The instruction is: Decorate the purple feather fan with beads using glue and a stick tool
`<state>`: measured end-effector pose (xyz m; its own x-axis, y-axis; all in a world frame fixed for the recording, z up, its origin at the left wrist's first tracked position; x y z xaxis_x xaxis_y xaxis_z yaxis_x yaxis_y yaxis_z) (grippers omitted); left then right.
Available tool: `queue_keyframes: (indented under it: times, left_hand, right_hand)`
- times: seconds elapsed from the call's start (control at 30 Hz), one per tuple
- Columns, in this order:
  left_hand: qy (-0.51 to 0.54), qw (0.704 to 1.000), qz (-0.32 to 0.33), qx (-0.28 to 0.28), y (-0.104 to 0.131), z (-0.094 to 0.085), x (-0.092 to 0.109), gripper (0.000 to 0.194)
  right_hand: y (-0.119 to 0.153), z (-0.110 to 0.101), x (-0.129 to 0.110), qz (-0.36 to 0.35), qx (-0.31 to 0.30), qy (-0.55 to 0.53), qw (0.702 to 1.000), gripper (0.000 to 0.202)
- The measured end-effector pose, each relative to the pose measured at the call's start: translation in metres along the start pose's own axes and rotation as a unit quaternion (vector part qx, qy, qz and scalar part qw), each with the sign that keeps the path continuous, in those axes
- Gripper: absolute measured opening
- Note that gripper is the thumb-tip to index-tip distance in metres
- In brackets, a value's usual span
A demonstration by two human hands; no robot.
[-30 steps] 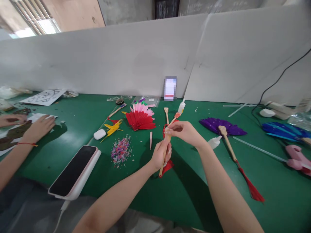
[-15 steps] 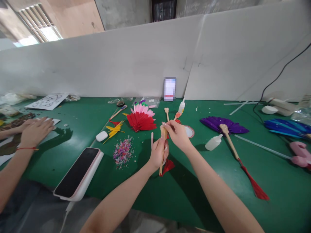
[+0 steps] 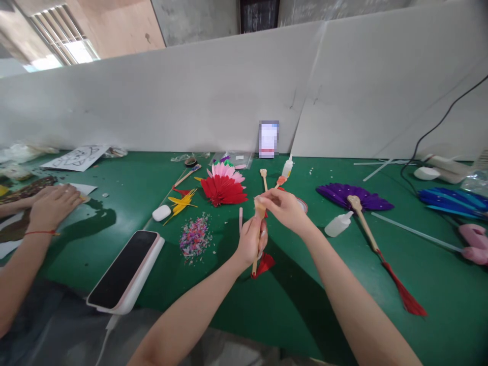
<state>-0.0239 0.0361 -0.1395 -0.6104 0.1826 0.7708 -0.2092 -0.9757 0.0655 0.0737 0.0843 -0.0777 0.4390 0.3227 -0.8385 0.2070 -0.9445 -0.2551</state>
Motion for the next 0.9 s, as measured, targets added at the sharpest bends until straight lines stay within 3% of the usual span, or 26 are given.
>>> queue_keyframes:
  times: [0.13,0.47,0.67,0.9]
  left_hand:
    - [-0.026,1.0,0.003,0.012,-0.001,-0.001,0.0,0.046]
    - [-0.04,0.999,0.004,0.033,0.0,0.003,0.003,0.049]
    - [-0.059,0.997,-0.01,0.055,0.001,0.005,0.0,0.052]
    - [-0.09,0.992,-0.004,0.09,0.003,0.007,0.003,0.053]
  right_hand:
    - [0.002,-0.003,-0.004,-0.009,0.018,0.042,0.999,0.019]
    - [0.002,0.003,-0.004,-0.028,0.139,0.178,0.974,0.03]
    - [0.002,0.01,0.002,-0.036,0.148,0.311,0.938,0.029]
    - [0.0,0.015,0.007,-0.033,0.148,0.345,0.926,0.023]
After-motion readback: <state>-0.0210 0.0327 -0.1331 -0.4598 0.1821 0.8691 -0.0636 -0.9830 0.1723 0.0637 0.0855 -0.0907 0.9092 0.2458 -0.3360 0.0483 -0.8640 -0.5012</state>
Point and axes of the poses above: each hand's wrist, its own y-axis away from the middle knuckle, its own z-axis out of the palm, x = y × z, the point moved 4 cm from there along -y, towards the middle knuckle, and after that the axes turned 11 degrees about y, right-handed, at the moved point
